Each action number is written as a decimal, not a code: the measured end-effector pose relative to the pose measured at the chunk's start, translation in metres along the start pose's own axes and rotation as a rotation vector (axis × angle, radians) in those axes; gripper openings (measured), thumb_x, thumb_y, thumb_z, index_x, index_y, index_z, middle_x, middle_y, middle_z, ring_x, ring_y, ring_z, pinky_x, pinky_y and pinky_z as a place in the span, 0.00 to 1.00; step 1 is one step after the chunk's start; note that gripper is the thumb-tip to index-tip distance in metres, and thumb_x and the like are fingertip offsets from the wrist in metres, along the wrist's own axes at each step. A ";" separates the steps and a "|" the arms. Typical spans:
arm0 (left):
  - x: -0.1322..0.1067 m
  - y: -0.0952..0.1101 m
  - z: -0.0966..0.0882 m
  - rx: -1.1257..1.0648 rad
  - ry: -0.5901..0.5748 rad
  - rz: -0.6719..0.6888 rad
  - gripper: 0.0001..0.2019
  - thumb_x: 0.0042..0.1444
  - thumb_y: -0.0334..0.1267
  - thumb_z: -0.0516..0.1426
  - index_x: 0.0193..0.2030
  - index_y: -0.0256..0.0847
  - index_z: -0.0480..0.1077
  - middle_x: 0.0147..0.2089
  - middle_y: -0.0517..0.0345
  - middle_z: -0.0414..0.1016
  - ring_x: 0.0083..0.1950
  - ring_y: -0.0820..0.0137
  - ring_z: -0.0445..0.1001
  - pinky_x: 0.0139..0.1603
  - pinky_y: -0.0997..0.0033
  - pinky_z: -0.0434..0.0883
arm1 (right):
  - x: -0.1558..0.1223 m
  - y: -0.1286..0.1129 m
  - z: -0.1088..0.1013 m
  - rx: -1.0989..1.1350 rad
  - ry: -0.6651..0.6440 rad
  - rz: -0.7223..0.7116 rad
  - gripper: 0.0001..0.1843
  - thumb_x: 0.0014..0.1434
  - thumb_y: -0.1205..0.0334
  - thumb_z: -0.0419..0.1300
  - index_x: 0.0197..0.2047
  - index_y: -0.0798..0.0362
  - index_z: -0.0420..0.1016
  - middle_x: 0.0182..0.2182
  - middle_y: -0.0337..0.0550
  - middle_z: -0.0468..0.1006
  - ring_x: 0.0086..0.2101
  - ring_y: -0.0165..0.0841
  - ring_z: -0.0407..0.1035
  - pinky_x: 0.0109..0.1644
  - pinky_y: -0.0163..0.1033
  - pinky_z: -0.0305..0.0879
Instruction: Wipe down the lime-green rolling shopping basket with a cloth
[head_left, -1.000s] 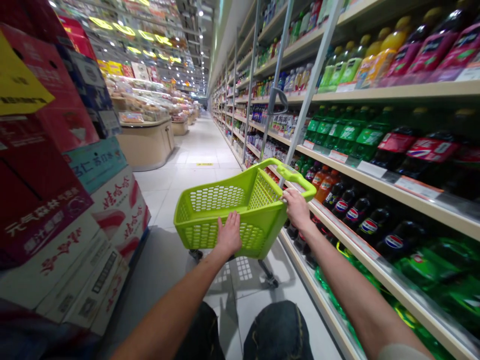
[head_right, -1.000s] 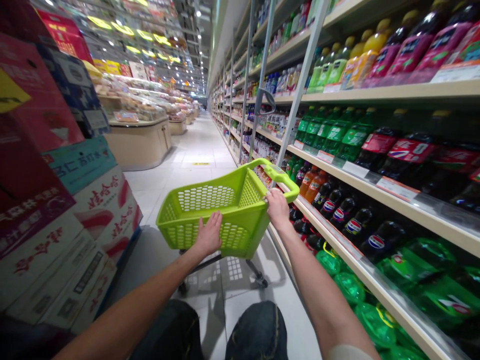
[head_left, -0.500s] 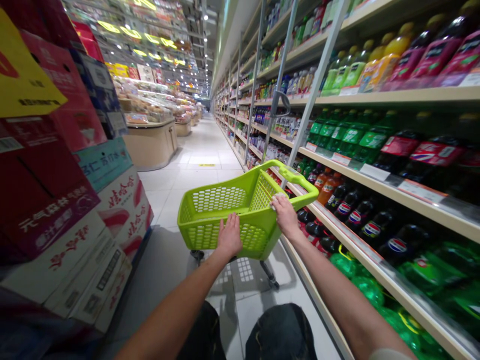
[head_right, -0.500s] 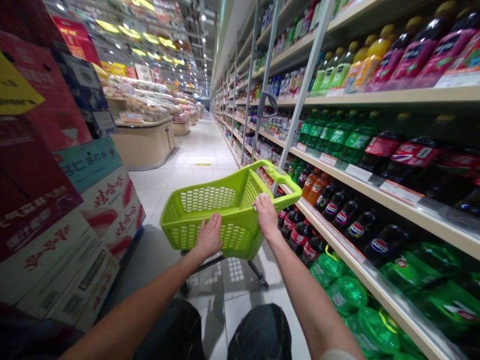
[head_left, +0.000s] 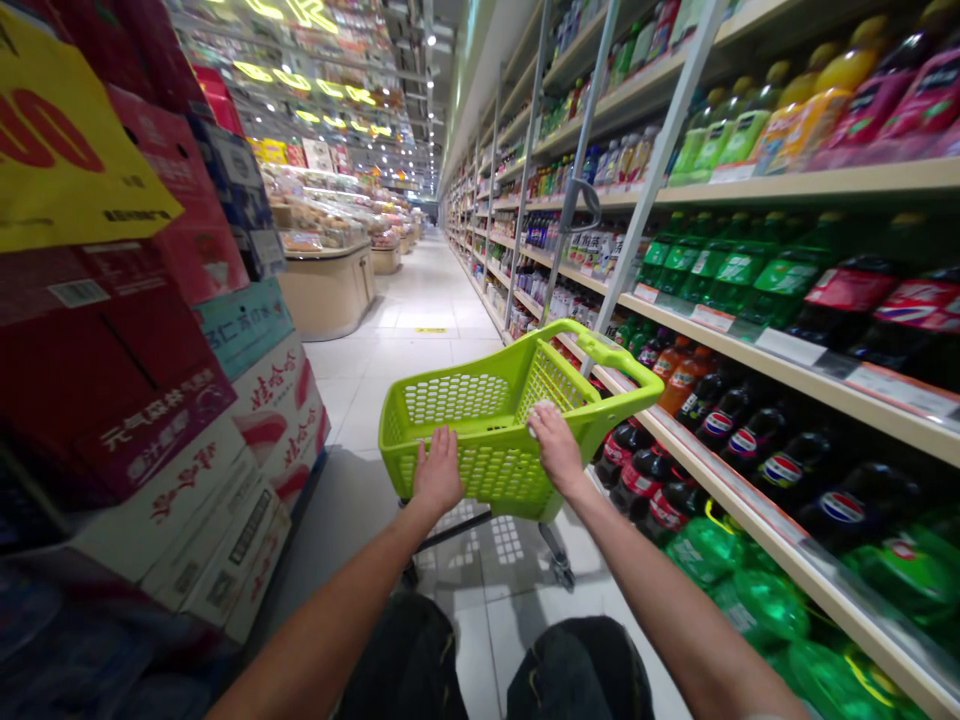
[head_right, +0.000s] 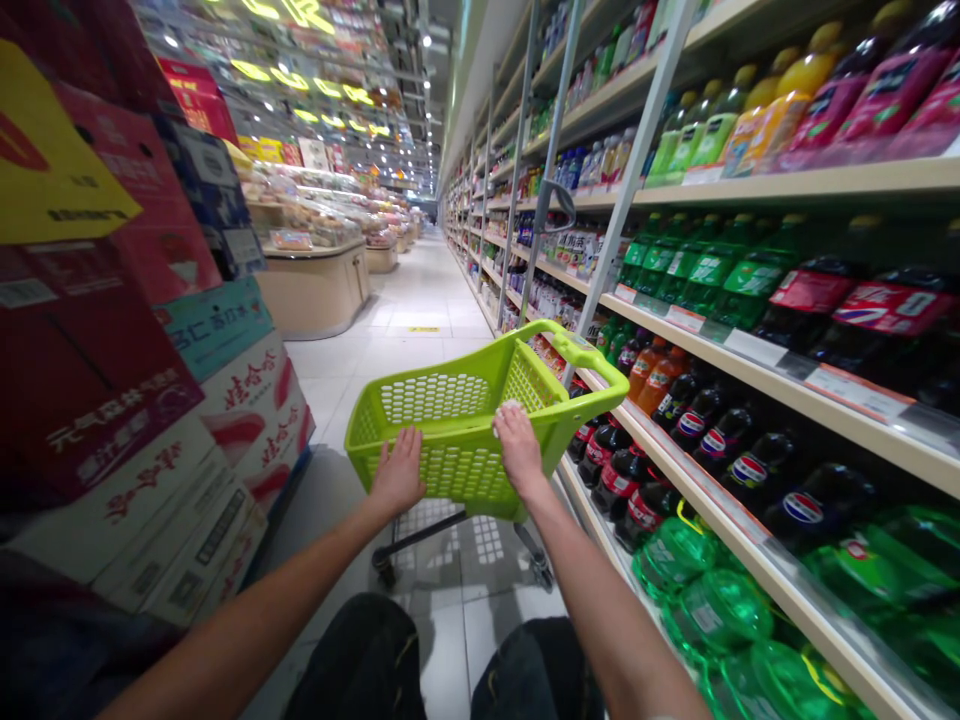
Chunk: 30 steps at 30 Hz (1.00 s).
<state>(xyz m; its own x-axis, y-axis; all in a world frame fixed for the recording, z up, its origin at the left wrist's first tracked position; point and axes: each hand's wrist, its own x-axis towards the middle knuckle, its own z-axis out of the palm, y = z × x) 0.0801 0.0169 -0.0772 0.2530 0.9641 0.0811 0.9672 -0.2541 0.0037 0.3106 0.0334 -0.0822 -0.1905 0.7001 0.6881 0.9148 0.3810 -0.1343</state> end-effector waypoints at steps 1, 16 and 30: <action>0.001 0.001 0.000 -0.001 -0.004 0.011 0.39 0.43 0.34 0.50 0.63 0.27 0.40 0.67 0.45 0.37 0.67 0.61 0.37 0.63 0.54 0.42 | -0.001 -0.011 0.009 0.017 -0.025 -0.038 0.19 0.54 0.76 0.48 0.46 0.56 0.71 0.52 0.52 0.67 0.57 0.36 0.53 0.60 0.47 0.51; -0.003 -0.023 0.017 -0.038 0.106 -0.038 0.38 0.42 0.34 0.49 0.62 0.27 0.43 0.66 0.46 0.41 0.66 0.60 0.39 0.63 0.53 0.43 | -0.009 0.015 0.018 0.022 0.065 -0.015 0.25 0.51 0.80 0.44 0.50 0.57 0.68 0.54 0.50 0.64 0.60 0.34 0.44 0.61 0.49 0.49; -0.022 0.025 -0.001 -0.166 -0.020 0.182 0.38 0.43 0.36 0.50 0.62 0.26 0.44 0.66 0.45 0.43 0.66 0.62 0.42 0.63 0.60 0.45 | -0.004 -0.010 0.046 0.117 -0.067 0.012 0.23 0.50 0.79 0.46 0.48 0.58 0.70 0.52 0.53 0.67 0.57 0.36 0.52 0.59 0.48 0.51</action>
<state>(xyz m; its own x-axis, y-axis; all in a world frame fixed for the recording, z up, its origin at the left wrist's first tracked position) 0.0986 -0.0109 -0.0775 0.4244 0.9023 0.0757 0.8889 -0.4311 0.1548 0.2859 0.0545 -0.1161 -0.2067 0.7420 0.6377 0.8698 0.4378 -0.2274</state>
